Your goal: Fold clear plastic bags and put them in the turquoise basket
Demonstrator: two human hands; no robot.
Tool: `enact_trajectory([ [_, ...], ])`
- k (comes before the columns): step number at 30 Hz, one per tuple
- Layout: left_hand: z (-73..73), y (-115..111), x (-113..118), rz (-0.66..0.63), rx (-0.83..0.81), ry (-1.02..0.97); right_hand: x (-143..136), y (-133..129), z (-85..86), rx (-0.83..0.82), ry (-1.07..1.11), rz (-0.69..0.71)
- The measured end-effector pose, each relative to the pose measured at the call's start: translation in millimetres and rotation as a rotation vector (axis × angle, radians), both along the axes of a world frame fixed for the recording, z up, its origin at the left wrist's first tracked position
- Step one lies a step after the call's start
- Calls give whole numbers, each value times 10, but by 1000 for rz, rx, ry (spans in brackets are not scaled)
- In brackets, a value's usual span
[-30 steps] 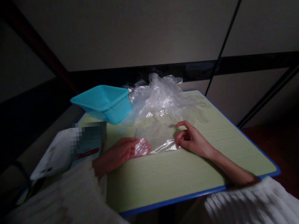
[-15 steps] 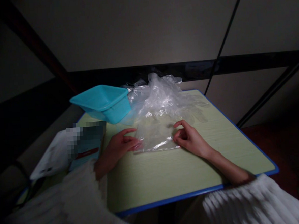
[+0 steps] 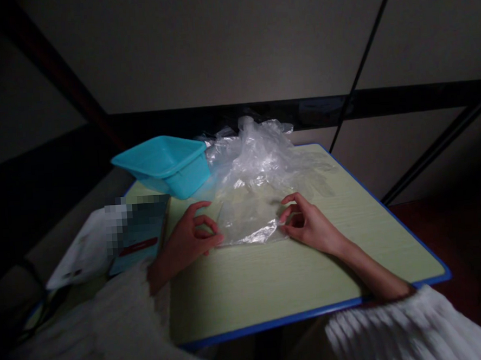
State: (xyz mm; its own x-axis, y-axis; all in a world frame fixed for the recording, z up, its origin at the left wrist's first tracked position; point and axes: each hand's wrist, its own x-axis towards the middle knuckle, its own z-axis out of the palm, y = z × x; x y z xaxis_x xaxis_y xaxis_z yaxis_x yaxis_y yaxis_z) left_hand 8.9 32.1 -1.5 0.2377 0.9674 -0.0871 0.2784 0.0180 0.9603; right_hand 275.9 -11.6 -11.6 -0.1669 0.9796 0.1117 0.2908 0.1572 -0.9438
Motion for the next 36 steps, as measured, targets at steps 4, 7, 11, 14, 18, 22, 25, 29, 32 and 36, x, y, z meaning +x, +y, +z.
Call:
enact_trajectory([
  [4, 44, -45, -32, -8, -7, 13, 20, -14, -10, 4, -4, 25],
  [7, 53, -57, -45, -23, -20, 6, 22, -27, 11, -14, 24, 28],
  [11, 43, -53, -54, -37, -61, -14, 35, -33, 24, -32, 64, 15],
  [14, 31, -49, -62, -35, -63, -28, 45, -29, 11, -33, 67, 21],
  [18, 17, -44, -74, -34, -47, -24, 40, -32, 9, -50, 84, 32],
  [22, -2, -34, -93, -53, -41, -11, 32, -41, 15, -66, 77, 41],
  [25, -28, -28, -110, -86, -29, 5, 40, -45, -4, -71, 94, 54],
  [29, -48, -32, -121, -111, -4, 49, 50, -54, -22, -21, 30, 84],
  [32, -44, -39, -123, -117, 4, 67, 47, -62, -17, 16, -11, 96],
  [36, -47, -45, -136, -118, 33, 100, 35, -66, -31, 18, -30, 90],
])
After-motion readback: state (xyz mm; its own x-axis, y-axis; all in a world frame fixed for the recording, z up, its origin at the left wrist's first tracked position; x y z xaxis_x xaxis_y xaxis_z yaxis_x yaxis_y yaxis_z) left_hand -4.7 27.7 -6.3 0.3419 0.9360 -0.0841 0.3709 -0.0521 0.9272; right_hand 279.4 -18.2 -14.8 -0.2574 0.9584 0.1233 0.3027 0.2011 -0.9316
